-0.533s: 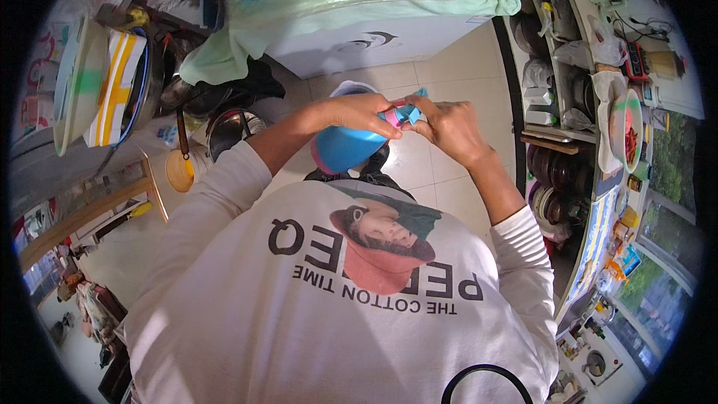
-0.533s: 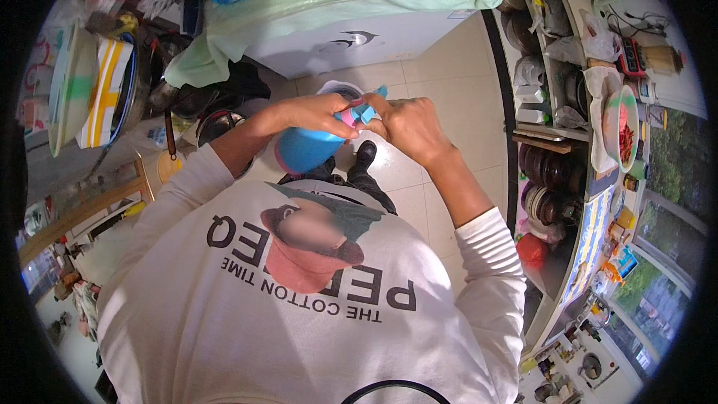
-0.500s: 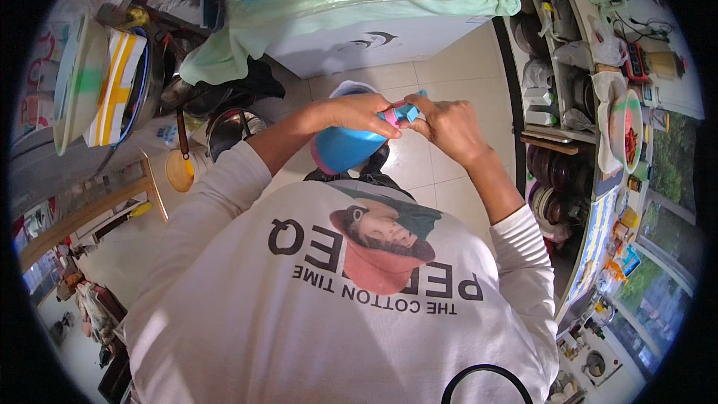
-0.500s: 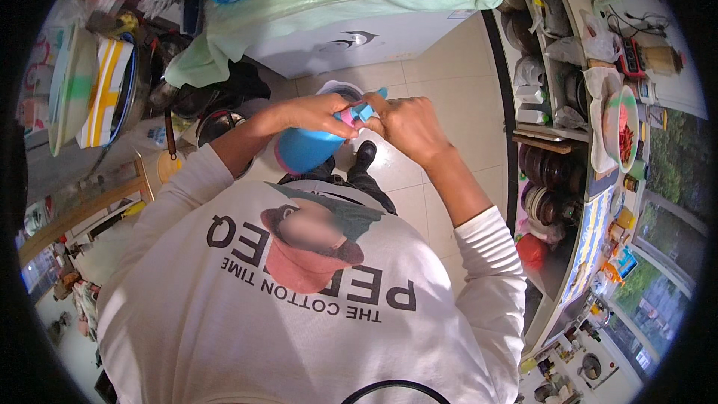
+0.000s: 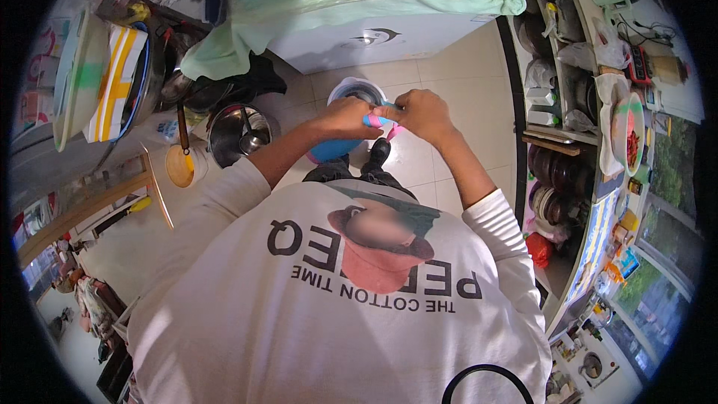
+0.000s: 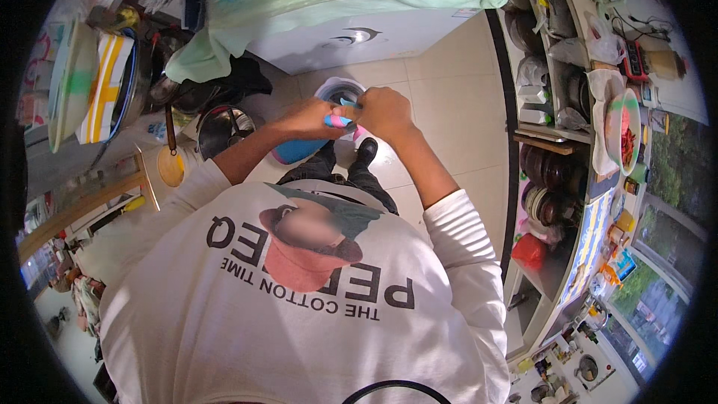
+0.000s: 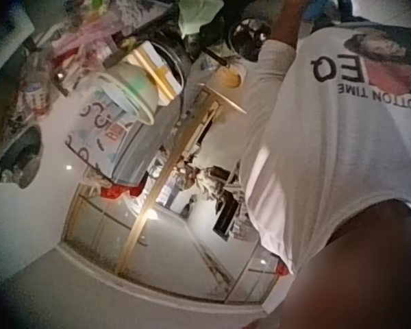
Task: The person assembles a blue and pink spray bottle by attaching the nozzle and securing the cap. They then fill the bottle with water from a bucket and test the spray mechanism. Finally, they wash a cloth in the bucket.
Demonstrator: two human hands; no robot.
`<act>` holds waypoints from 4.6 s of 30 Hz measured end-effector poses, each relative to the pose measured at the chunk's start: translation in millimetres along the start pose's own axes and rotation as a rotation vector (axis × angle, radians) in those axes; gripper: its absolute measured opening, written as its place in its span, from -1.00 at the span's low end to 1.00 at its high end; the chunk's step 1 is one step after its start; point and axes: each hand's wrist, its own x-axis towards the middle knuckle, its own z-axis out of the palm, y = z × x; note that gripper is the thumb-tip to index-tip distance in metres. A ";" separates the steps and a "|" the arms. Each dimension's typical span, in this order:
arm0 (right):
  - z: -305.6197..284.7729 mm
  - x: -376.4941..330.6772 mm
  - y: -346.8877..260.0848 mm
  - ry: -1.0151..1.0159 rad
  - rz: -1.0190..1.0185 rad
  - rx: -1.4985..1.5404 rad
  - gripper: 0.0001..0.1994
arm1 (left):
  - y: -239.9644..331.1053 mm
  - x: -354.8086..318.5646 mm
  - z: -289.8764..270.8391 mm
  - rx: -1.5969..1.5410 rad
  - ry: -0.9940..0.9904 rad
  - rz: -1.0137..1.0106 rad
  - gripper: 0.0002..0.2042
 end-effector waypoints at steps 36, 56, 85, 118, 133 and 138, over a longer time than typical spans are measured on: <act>-8.8 -15.2 17.1 0.205 -0.327 0.368 -0.72 | -17.6 16.6 -1.8 -0.514 -0.302 0.380 -0.69; 6.3 -4.6 15.8 0.028 0.084 0.547 -0.47 | -17.0 21.7 15.1 -0.328 -0.017 0.315 -0.54; 27.8 3.8 -10.7 -0.052 0.533 1.112 -0.32 | -6.9 19.6 30.6 0.248 0.513 -0.079 -0.67; 48.1 8.1 38.3 0.229 0.396 0.617 -0.54 | -7.6 24.9 -10.2 0.105 0.491 0.081 -0.73; 26.0 3.1 32.8 -0.048 0.004 1.005 -0.72 | -11.8 30.4 -1.4 0.052 0.317 0.214 -0.65; 11.8 -0.3 36.3 -0.021 -0.213 0.585 -0.74 | -26.6 31.0 -0.4 -0.255 0.202 0.359 -0.65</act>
